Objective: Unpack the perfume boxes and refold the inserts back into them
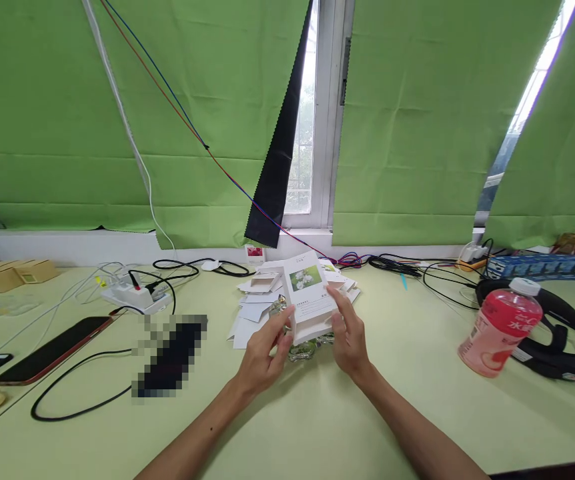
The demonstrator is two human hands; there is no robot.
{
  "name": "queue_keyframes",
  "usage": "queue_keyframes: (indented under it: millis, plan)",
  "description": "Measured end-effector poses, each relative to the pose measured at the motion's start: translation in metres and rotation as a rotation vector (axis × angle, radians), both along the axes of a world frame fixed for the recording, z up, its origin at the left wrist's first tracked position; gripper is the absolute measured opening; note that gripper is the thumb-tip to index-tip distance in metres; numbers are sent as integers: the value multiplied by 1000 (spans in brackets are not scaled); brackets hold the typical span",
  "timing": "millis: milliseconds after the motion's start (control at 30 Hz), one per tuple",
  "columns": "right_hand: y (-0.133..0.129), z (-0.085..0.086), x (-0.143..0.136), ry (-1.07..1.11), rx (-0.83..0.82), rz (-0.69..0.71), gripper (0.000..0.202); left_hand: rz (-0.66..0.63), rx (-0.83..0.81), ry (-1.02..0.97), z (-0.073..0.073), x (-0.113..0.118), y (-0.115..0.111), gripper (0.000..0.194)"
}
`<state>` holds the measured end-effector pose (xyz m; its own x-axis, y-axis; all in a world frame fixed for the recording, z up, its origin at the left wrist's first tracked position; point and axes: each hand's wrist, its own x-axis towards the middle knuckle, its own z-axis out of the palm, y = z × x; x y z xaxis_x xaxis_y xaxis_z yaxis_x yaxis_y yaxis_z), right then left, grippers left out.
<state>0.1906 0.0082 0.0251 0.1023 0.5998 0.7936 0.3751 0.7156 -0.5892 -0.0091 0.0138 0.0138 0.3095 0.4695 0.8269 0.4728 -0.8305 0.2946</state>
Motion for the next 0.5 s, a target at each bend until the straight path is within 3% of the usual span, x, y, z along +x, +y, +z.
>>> queue_keyframes:
  millis: [500]
  plan:
    - [0, 0, -1, 62, -160, 184, 42, -30, -63, -35, 6, -5, -1, 45]
